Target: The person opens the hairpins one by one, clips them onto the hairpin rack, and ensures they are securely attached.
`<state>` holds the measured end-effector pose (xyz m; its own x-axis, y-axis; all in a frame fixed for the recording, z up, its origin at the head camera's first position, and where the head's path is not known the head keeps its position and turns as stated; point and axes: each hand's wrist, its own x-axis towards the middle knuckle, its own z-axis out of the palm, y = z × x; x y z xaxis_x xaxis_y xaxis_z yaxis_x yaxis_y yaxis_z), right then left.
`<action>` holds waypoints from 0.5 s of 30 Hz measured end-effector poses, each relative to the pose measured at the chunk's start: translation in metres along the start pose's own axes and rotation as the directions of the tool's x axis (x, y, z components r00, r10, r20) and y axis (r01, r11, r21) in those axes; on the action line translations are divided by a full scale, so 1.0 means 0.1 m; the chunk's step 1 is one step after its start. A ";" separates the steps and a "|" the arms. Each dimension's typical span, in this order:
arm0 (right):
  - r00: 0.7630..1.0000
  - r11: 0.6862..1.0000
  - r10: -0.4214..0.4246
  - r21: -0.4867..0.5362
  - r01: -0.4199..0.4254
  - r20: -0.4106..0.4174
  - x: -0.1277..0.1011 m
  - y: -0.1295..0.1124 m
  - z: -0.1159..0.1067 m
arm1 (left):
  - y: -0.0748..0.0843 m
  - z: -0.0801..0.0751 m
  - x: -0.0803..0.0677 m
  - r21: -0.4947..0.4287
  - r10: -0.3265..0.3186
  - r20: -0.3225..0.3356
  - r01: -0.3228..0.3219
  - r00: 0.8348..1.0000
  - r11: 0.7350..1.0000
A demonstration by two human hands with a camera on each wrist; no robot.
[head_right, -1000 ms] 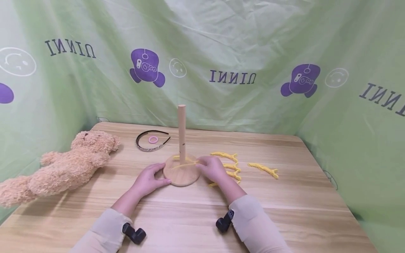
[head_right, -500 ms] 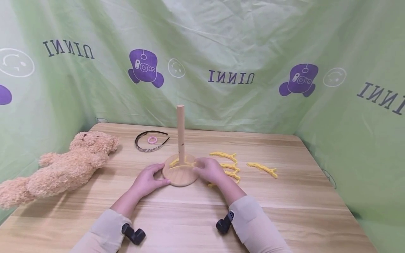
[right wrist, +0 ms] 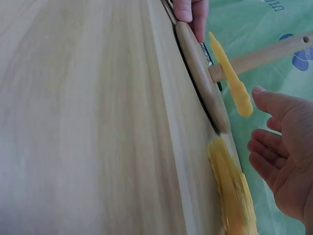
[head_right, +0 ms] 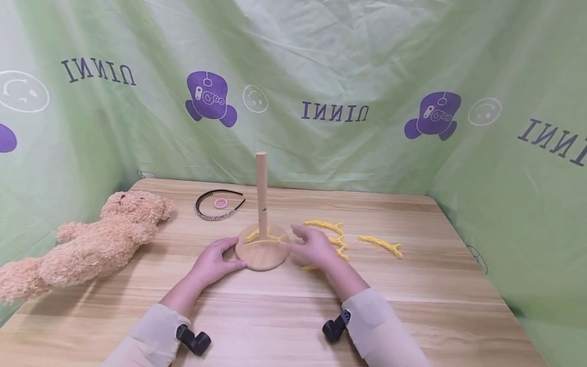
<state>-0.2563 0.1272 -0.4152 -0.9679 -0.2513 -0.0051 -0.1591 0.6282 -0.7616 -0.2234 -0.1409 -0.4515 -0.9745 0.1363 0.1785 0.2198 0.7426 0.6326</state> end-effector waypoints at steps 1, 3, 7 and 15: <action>1.000 1.000 -0.006 -0.001 0.006 -0.011 -0.02 0.01 -0.04 | 0.00 0.00 0.00 -0.002 -0.001 0.001 0.001 1.000 1.000; 0.999 1.000 -0.012 -0.004 0.011 -0.034 -0.05 0.05 -0.12 | -0.01 0.01 0.00 -0.005 -0.002 0.002 0.002 1.000 1.000; 0.997 0.999 -0.029 -0.020 0.028 -0.067 -0.11 0.14 -0.30 | -0.02 0.01 0.00 -0.014 -0.006 0.000 0.006 1.000 1.000; 0.992 0.999 0.031 -0.040 -0.036 -0.122 -0.29 0.41 -0.65 | -0.01 0.01 0.01 -0.012 -0.007 0.005 0.007 1.000 1.000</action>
<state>-0.2477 0.2078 -0.4039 -0.9888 -0.1402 0.0508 -0.1321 0.6659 -0.7342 -0.2250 -0.1409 -0.4532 -0.9761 0.1346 0.1704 0.2136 0.7359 0.6425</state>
